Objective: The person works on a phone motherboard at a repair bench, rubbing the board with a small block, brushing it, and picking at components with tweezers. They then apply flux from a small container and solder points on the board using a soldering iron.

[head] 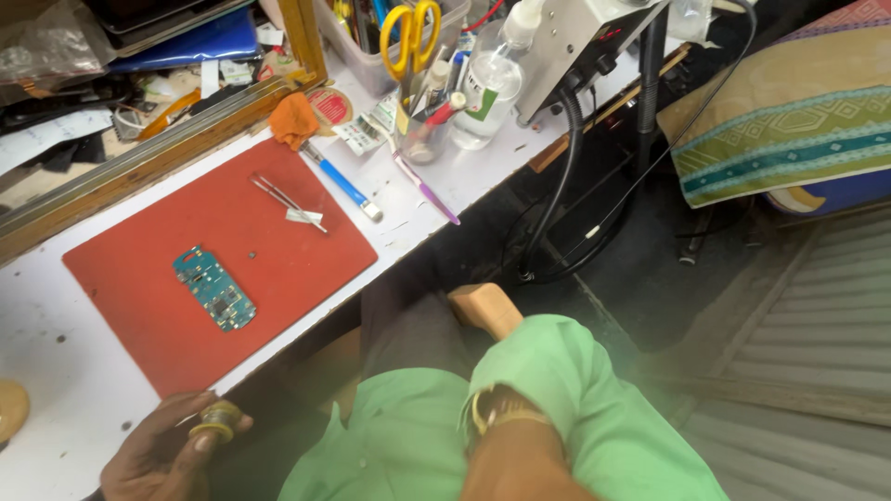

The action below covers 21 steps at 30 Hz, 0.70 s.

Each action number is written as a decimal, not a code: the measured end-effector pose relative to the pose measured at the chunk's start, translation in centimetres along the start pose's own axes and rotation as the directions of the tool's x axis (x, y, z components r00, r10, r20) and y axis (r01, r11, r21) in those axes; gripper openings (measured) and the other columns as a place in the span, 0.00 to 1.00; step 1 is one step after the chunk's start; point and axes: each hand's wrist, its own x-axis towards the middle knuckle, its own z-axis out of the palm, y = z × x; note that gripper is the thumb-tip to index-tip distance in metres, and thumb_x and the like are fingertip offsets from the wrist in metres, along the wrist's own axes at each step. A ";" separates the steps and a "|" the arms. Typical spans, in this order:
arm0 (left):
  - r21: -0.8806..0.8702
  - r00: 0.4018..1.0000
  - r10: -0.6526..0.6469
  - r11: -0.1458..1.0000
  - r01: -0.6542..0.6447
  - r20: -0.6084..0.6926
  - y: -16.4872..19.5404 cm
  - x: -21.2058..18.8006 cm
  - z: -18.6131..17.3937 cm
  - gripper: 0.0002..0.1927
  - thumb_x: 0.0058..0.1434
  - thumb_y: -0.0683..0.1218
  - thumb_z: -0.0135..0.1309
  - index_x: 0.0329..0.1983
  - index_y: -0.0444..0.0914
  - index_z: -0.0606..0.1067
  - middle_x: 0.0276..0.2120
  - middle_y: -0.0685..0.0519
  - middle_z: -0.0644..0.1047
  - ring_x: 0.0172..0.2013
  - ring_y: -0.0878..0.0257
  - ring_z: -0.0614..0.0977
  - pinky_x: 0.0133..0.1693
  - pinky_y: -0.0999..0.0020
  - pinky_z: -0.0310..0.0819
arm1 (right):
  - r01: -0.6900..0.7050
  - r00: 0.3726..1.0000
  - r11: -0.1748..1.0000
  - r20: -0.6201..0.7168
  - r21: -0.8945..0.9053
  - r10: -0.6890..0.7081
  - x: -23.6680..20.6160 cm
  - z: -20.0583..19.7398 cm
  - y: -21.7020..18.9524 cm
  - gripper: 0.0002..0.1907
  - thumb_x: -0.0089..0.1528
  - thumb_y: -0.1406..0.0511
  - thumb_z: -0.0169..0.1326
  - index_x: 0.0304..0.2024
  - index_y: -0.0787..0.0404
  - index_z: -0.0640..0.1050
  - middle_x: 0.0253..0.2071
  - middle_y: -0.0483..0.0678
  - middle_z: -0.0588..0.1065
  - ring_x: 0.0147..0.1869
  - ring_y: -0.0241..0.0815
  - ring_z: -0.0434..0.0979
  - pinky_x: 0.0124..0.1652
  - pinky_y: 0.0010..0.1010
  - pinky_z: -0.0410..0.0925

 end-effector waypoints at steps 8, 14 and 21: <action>0.038 0.995 -0.013 0.999 0.010 0.096 -1.6 0.3 -4.4 0.16 0.69 0.38 0.55 0.59 0.28 0.74 0.44 0.35 0.79 0.48 0.47 0.84 0.53 0.49 0.83 | -0.218 0.507 0.871 -0.814 -0.440 -0.284 -3.1 -18.3 -13.9 0.15 0.69 0.61 0.57 0.52 0.64 0.77 0.46 0.50 0.76 0.49 0.43 0.76 0.49 0.33 0.74; 0.201 0.993 -0.111 0.973 0.115 -0.031 -3.0 -0.7 -5.7 0.19 0.69 0.40 0.52 0.60 0.28 0.72 0.45 0.36 0.79 0.48 0.50 0.84 0.55 0.50 0.79 | -0.407 0.047 0.860 -0.948 -0.306 -0.315 -1.9 -30.5 -22.9 0.26 0.61 0.62 0.63 0.56 0.73 0.75 0.43 0.58 0.77 0.44 0.50 0.78 0.44 0.39 0.75; 0.266 0.998 -0.048 0.962 0.056 -0.038 -3.3 -1.6 -5.6 0.18 0.70 0.42 0.52 0.61 0.29 0.72 0.45 0.37 0.80 0.48 0.51 0.84 0.56 0.52 0.79 | -0.509 -0.131 0.841 -0.949 -0.185 -0.288 2.2 -32.0 -21.9 0.26 0.59 0.55 0.60 0.54 0.61 0.70 0.32 0.56 0.77 0.33 0.49 0.76 0.35 0.39 0.69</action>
